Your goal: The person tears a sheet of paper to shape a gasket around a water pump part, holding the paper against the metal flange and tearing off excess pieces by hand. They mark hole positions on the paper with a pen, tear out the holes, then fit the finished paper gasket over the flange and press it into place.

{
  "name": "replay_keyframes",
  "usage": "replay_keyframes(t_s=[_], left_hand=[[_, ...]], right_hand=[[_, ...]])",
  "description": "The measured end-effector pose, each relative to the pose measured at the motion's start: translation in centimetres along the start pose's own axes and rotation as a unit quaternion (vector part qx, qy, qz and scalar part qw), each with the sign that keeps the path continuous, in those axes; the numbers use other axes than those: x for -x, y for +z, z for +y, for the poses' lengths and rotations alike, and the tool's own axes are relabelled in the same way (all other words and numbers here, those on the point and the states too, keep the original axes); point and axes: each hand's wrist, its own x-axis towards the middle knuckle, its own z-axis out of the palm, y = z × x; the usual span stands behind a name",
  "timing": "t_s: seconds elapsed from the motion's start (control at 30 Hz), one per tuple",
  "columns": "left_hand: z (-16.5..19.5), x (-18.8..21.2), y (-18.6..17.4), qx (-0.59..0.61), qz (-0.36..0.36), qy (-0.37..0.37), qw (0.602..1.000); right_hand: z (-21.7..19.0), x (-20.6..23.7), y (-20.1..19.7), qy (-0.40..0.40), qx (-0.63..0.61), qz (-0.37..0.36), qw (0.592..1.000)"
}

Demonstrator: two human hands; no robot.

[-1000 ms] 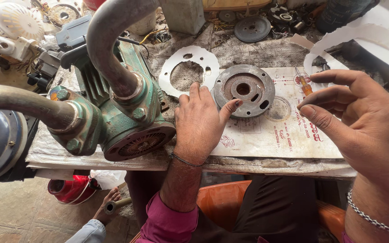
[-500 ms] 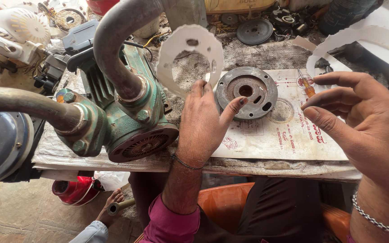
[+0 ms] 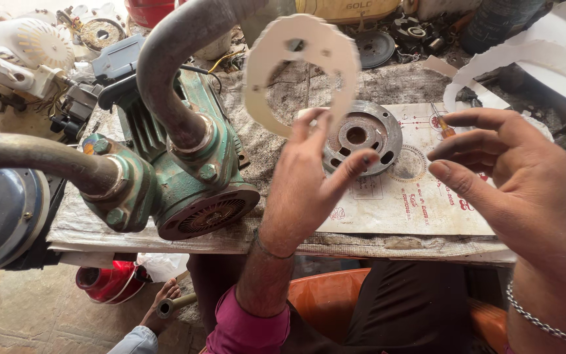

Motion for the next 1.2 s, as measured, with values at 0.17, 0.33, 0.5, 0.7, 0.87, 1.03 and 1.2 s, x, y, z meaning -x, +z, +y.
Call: replay_keyframes(t_s=[0.17,0.33,0.5,0.7,0.87,1.03,1.2], left_hand=[[2.4,0.5,-0.3,0.083,-0.116,0.036,0.989],[3.9,1.5,-1.2,0.168,-0.201,0.035,0.964],[3.9,1.8,-1.3,0.150,-0.201,0.084,0.964],[2.4,1.7,-0.8,0.192,-0.051,-0.046,0.979],[1.1,1.4,1.8,0.472,0.241,-0.084,0.844],[1.0,0.6,5.3,0.611,0.165,-0.133,0.763],[2.3,1.2,7.2,0.670,-0.001,-0.110,0.734]], right_hand=[[-0.1,-0.8,0.7,-0.051,-0.033,-0.006,0.998],[-0.2,-1.0,0.9,-0.063,-0.072,0.033,0.995],[-0.1,-0.5,0.6,-0.051,-0.052,0.053,0.996],[-0.4,-0.2,0.6,-0.044,-0.102,0.095,0.989],[-2.0,-0.4,-0.4,-0.077,-0.186,0.090,0.975],[-3.0,-0.4,-1.4,-0.035,-0.214,0.073,0.973],[-2.6,0.2,-1.7,-0.014,-0.111,-0.019,0.994]])
